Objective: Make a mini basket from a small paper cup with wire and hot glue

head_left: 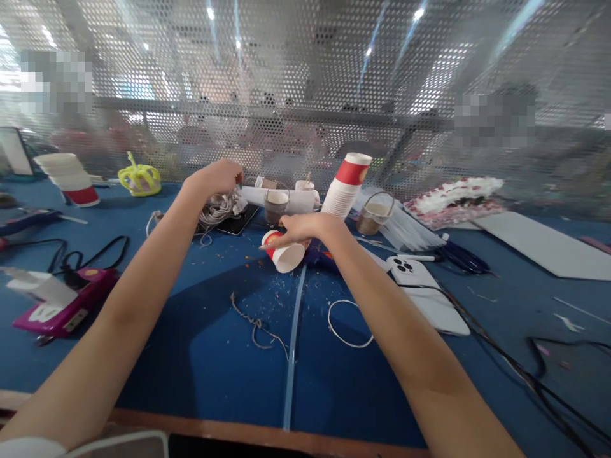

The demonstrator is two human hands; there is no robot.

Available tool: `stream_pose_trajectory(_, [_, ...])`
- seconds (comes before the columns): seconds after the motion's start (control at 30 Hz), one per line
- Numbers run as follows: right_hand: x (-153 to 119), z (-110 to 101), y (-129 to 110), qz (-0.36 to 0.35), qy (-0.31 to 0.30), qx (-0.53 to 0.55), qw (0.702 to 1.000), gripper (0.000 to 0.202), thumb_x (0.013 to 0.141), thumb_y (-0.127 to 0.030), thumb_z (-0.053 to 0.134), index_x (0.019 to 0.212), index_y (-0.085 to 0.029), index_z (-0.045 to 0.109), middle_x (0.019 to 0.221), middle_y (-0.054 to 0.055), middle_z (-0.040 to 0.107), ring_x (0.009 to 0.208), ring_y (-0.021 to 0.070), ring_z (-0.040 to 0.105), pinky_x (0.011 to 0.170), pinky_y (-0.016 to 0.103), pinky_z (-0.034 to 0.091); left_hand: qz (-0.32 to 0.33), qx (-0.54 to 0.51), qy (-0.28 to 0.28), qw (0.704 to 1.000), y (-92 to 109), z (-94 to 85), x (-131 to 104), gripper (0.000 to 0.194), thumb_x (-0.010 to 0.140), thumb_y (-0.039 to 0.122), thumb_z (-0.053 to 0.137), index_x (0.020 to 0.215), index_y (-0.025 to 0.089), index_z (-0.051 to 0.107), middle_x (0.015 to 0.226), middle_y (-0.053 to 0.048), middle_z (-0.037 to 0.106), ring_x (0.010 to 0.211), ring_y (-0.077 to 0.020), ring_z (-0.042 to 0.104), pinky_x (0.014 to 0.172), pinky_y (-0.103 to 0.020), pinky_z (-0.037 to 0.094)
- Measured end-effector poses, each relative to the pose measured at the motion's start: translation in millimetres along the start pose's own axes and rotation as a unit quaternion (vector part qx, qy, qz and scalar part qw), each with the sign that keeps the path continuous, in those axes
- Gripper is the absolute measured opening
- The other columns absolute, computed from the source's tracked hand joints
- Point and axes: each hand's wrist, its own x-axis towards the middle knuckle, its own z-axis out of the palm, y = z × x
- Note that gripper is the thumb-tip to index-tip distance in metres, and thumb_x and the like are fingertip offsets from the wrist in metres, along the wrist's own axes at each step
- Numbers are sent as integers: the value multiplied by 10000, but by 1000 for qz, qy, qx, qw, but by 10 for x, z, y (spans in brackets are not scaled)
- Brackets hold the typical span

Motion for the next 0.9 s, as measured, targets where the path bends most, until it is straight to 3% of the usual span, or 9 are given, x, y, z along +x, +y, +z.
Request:
stream_pose_trajectory(0.2, [92, -32, 100, -49, 28, -22, 998, 713, 688, -673, 571, 1163, -142, 553, 1017, 124, 639, 844, 269, 622, 704, 354, 471, -5, -84, 93, 992, -13, -50, -54, 480, 688, 16, 371, 1118, 84, 576, 1109, -107, 650, 1066, -197, 587, 909, -269, 440])
stream_pose_trajectory(0.3, [123, -27, 116, -97, 151, -13, 984, 584, 750, -554, 582, 1144, -123, 552, 1112, 156, 591, 980, 291, 580, 824, 371, 448, 6, -144, 128, 981, 8, -121, -97, 494, 704, 17, 343, 1155, 76, 535, 1180, -123, 617, 1120, -205, 559, 959, -295, 420])
stream_pose_trajectory(0.4, [149, -10, 83, -117, 299, 32, 947, 516, 809, -412, 556, 1215, -102, 485, 1255, 184, 484, 1134, 303, 500, 947, 393, 386, 21, -241, 147, 959, 55, -215, -167, 457, 735, 36, 337, 1147, 96, 526, 1188, -95, 617, 1111, -186, 568, 947, -274, 428])
stream_pose_trajectory(0.5, [201, 7, 36, -141, 369, 92, 914, 524, 814, -315, 556, 1266, -79, 438, 1315, 189, 434, 1231, 289, 426, 1027, 385, 319, 48, -303, 126, 944, 105, -286, -222, 421, 741, 48, 378, 1129, 124, 524, 1186, -66, 617, 1090, -171, 580, 886, -242, 452])
stream_pose_trajectory(0.6, [297, 47, -1, -170, 379, 211, 885, 595, 778, -283, 601, 1301, -84, 399, 1354, 186, 431, 1252, 255, 422, 1017, 359, 350, 58, -328, 96, 938, 156, -312, -243, 413, 778, 69, 377, 1164, 153, 498, 1234, -42, 583, 1130, -186, 556, 908, -271, 444])
stream_pose_trajectory(0.73, [441, 163, -67, -210, 299, 364, 857, 719, 733, -353, 657, 1333, -90, 360, 1394, 198, 422, 1257, 248, 439, 951, 344, 428, 98, -388, 73, 914, 238, -305, -258, 391, 834, 93, 338, 1198, 166, 460, 1253, -46, 566, 1119, -175, 570, 913, -294, 455])
stream_pose_trajectory(0.83, [504, 242, -137, -215, 253, 406, 852, 688, 759, -345, 620, 1340, -80, 366, 1366, 207, 458, 1211, 237, 491, 890, 327, 470, 149, -419, 72, 893, 261, -307, -264, 367, 834, 97, 359, 1187, 138, 453, 1262, -84, 564, 1102, -163, 576, 883, -272, 479])
stream_pose_trajectory(0.9, [508, 257, -167, -193, 257, 387, 864, 634, 772, -336, 597, 1323, -89, 405, 1333, 204, 492, 1173, 244, 522, 877, 340, 476, 154, -368, 67, 915, 231, -307, -256, 367, 828, 119, 392, 1190, 123, 452, 1261, -105, 564, 1106, -178, 568, 856, -270, 488])
